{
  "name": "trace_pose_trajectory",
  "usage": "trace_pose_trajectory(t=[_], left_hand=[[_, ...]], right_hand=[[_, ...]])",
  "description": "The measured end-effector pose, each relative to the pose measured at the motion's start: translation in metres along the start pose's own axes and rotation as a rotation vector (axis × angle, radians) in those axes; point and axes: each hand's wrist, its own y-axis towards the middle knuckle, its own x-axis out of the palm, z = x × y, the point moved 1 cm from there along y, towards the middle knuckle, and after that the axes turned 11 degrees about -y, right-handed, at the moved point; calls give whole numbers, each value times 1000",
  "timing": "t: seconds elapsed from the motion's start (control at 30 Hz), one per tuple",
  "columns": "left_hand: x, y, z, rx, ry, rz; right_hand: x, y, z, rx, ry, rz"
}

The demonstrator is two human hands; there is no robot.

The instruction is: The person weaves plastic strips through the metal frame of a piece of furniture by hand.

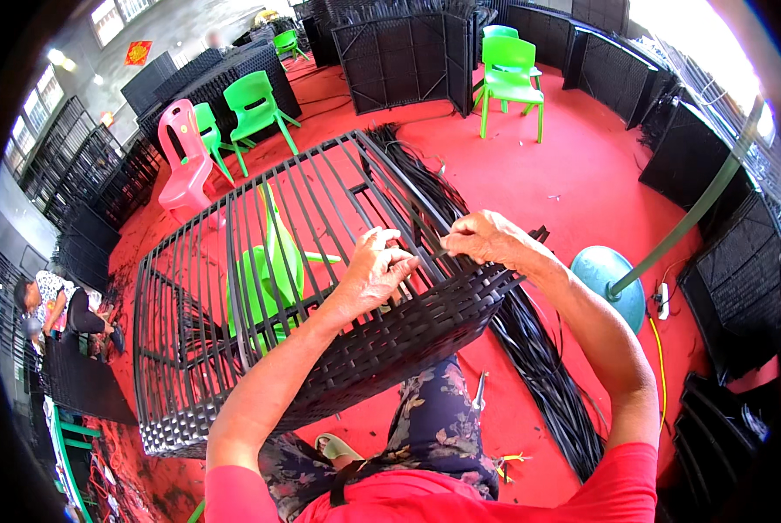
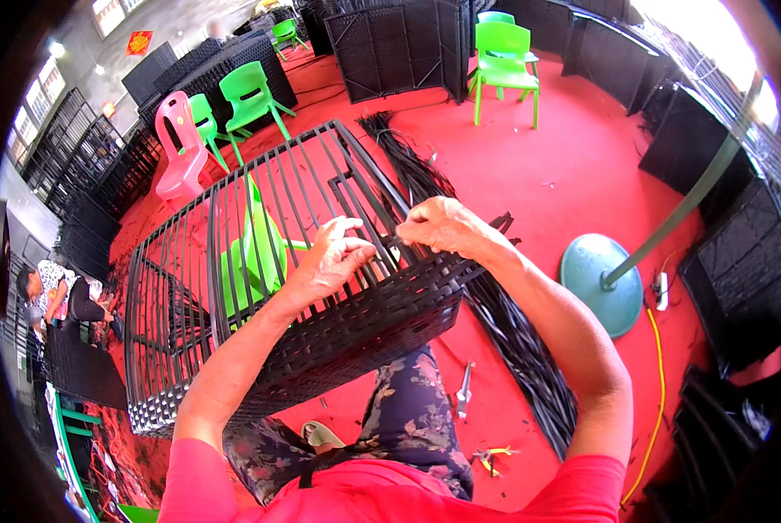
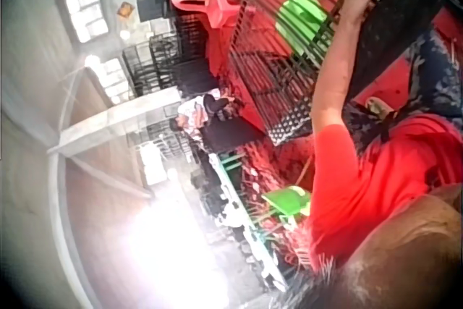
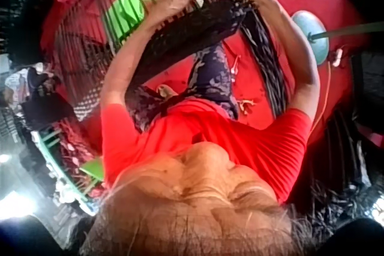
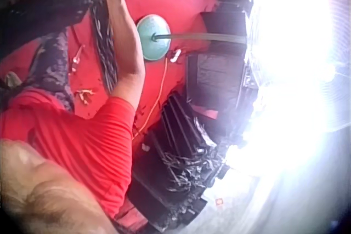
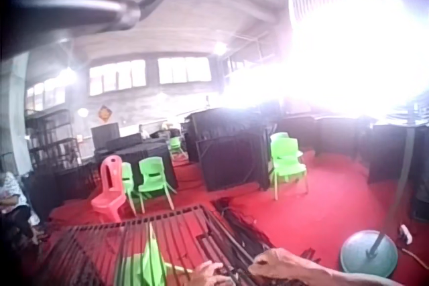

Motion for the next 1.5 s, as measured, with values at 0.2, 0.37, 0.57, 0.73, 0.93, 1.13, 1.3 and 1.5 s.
trace_pose_trajectory(t=[0.2, 0.37, 0.57, 0.73, 0.93, 1.13, 1.3, 1.5], left_hand=[[10, 4, 5, -78, 137, -70], [1, 10, 16, -134, -120, -48], [-15, -9, 21, -129, -365, 139], [-34, -36, 12, -150, -418, 161], [-22, -49, -3, -147, 155, 69], [-29, -43, 5, -275, 27, -55], [-30, -49, -6, -217, -357, 89], [-53, -69, 20, -94, -114, 330]], right_hand=[[15, 1, -13, -74, -441, 132], [16, 0, -8, -114, -294, 34], [19, -7, -37, -198, -34, 82], [34, 4, -42, -139, 135, -155], [40, 0, -47, -161, -172, 12], [46, -3, -60, -141, -331, 12], [49, -3, -66, -169, -247, 14], [51, -7, -95, -143, 89, -175]])
